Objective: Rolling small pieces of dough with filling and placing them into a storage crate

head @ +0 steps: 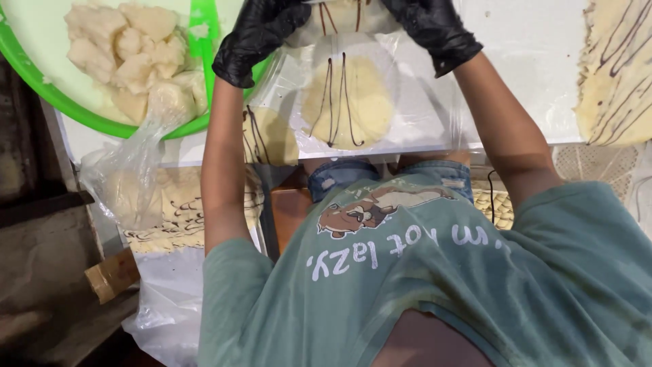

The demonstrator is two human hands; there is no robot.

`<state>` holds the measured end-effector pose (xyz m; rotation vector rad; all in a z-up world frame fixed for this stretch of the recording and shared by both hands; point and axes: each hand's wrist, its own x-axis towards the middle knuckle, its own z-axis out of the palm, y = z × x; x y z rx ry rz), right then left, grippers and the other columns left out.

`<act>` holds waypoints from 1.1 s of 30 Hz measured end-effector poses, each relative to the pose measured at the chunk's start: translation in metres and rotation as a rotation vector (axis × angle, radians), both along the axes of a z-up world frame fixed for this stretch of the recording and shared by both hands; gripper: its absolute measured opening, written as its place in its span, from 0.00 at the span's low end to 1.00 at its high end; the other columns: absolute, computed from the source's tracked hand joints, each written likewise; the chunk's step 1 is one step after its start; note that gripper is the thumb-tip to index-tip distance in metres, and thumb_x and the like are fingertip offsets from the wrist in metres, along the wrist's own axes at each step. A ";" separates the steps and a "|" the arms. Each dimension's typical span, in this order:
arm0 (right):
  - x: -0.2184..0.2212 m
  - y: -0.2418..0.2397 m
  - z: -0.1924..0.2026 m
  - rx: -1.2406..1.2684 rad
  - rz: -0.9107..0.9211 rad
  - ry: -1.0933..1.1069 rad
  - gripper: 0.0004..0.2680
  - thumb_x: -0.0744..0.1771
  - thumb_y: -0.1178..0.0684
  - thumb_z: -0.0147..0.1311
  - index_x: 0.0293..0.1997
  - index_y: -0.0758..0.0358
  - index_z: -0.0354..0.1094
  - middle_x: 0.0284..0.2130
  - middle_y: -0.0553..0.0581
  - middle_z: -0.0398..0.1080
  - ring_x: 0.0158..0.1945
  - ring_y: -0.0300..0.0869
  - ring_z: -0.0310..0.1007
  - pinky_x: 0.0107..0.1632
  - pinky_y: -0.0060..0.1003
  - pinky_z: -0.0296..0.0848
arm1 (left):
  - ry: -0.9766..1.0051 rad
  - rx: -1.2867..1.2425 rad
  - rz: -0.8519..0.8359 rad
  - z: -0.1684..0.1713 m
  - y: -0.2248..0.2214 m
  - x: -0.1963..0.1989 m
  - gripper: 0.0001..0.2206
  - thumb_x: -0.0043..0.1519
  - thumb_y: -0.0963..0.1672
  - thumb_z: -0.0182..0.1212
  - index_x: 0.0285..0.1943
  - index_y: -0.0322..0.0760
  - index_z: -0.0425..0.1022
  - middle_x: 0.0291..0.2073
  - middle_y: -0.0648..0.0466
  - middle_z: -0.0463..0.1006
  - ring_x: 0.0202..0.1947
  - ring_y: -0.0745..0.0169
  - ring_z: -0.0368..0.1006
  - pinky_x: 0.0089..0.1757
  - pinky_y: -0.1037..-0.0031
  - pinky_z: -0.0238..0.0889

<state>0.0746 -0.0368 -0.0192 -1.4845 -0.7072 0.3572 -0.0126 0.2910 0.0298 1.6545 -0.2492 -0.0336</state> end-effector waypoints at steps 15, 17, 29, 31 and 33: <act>-0.127 -0.104 0.020 0.026 0.010 -0.675 0.04 0.65 0.66 0.64 0.39 0.80 0.76 0.42 0.75 0.77 0.48 0.70 0.78 0.55 0.63 0.77 | -0.181 0.667 0.222 -0.031 -0.087 -0.194 0.10 0.64 0.44 0.69 0.53 0.42 0.84 0.61 0.50 0.77 0.61 0.45 0.72 0.60 0.62 0.66; -0.118 -0.145 0.010 -0.316 -0.132 -0.688 0.10 0.68 0.60 0.60 0.54 0.75 0.76 0.51 0.71 0.76 0.55 0.65 0.76 0.52 0.60 0.78 | -0.131 0.607 0.233 -0.022 -0.102 -0.159 0.09 0.65 0.42 0.67 0.54 0.43 0.84 0.59 0.53 0.77 0.60 0.53 0.72 0.59 0.67 0.67; 0.089 -0.428 -0.060 -1.135 -0.575 -0.751 0.24 0.74 0.45 0.43 0.74 0.80 0.57 0.66 0.85 0.59 0.67 0.74 0.56 0.68 0.62 0.51 | -0.716 0.358 -0.097 -0.038 -0.451 0.190 0.20 0.69 0.49 0.66 0.66 0.37 0.70 0.59 0.48 0.79 0.60 0.46 0.75 0.61 0.62 0.69; 0.136 -0.468 -0.092 -1.134 -0.658 -0.758 0.21 0.74 0.49 0.41 0.72 0.79 0.59 0.65 0.82 0.61 0.67 0.70 0.59 0.69 0.58 0.53 | -0.732 0.352 -0.123 -0.131 -0.528 0.249 0.23 0.70 0.50 0.63 0.71 0.39 0.65 0.66 0.47 0.72 0.66 0.43 0.68 0.67 0.60 0.60; 0.178 -0.497 -0.116 -1.124 -0.756 -0.783 0.19 0.73 0.53 0.38 0.71 0.78 0.61 0.64 0.79 0.63 0.67 0.66 0.61 0.69 0.54 0.55 | -0.770 0.347 -0.146 -0.169 -0.583 0.290 0.26 0.71 0.50 0.61 0.76 0.41 0.60 0.72 0.45 0.65 0.73 0.39 0.62 0.72 0.58 0.51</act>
